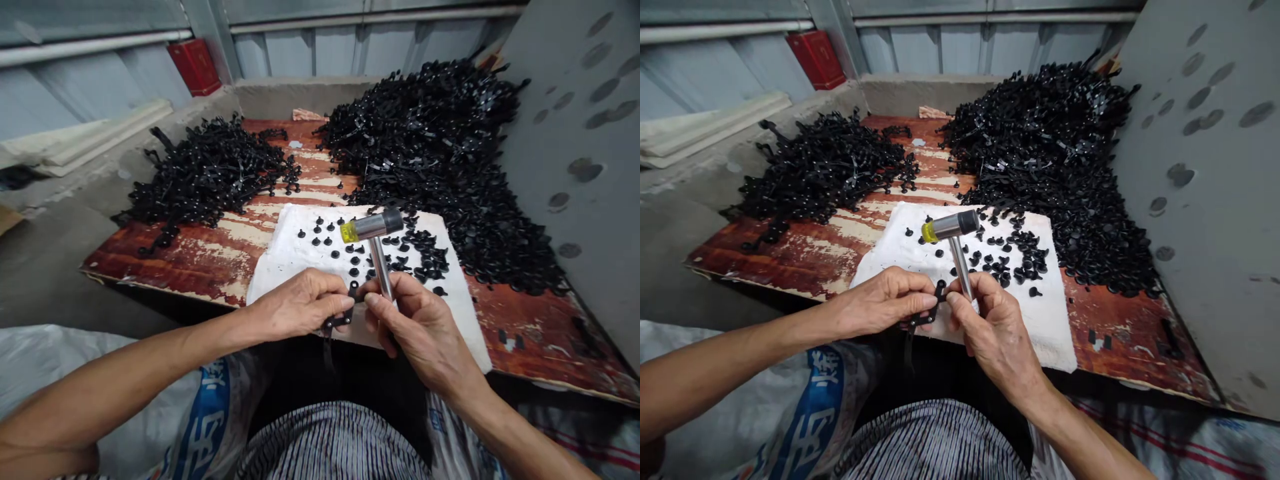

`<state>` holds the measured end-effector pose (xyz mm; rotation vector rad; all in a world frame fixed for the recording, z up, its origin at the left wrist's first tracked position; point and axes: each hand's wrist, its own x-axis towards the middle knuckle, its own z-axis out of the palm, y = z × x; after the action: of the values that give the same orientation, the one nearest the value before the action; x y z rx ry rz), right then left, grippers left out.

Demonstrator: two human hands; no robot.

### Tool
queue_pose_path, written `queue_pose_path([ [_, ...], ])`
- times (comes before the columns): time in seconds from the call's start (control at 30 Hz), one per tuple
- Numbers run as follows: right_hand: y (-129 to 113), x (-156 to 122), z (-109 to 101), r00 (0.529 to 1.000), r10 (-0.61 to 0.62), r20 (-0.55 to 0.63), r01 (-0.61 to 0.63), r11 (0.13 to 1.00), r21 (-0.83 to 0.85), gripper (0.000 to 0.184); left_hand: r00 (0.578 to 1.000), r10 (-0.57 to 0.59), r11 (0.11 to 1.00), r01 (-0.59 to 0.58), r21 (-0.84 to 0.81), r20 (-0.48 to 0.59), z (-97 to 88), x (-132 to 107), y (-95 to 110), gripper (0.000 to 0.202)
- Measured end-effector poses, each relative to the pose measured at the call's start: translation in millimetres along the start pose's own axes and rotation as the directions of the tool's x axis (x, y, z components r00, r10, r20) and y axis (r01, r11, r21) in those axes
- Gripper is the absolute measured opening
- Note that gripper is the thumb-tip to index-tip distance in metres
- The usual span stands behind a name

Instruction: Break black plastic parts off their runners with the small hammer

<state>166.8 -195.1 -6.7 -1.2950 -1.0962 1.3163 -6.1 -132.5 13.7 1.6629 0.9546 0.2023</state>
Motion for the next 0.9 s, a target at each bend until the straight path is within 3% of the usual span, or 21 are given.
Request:
queue_pose_path([
  [0.17,7,-7,-20,0.989,-0.025,-0.146,0.03,0.999,0.038,0.03,0.98,-0.19,0.956,0.171,-0.237,-0.057,-7.9,17,-3,0.024],
  [0.33,18,-12,-40,0.958,0.015,-0.287,0.039,0.983,0.18,0.029,0.973,-0.229,0.902,0.201,-0.382,-0.027,-9.7,28,-2,0.024],
  [0.57,25,-11,-47,0.954,0.059,-0.294,0.028,0.959,0.281,0.031,0.96,-0.271,0.886,0.223,-0.406,-0.065,-5.9,35,-3,0.026],
  [0.9,27,-10,-51,0.967,0.04,-0.251,0.03,0.963,0.269,0.03,0.955,-0.281,0.892,0.225,-0.393,-0.091,-3.7,35,-1,0.026],
])
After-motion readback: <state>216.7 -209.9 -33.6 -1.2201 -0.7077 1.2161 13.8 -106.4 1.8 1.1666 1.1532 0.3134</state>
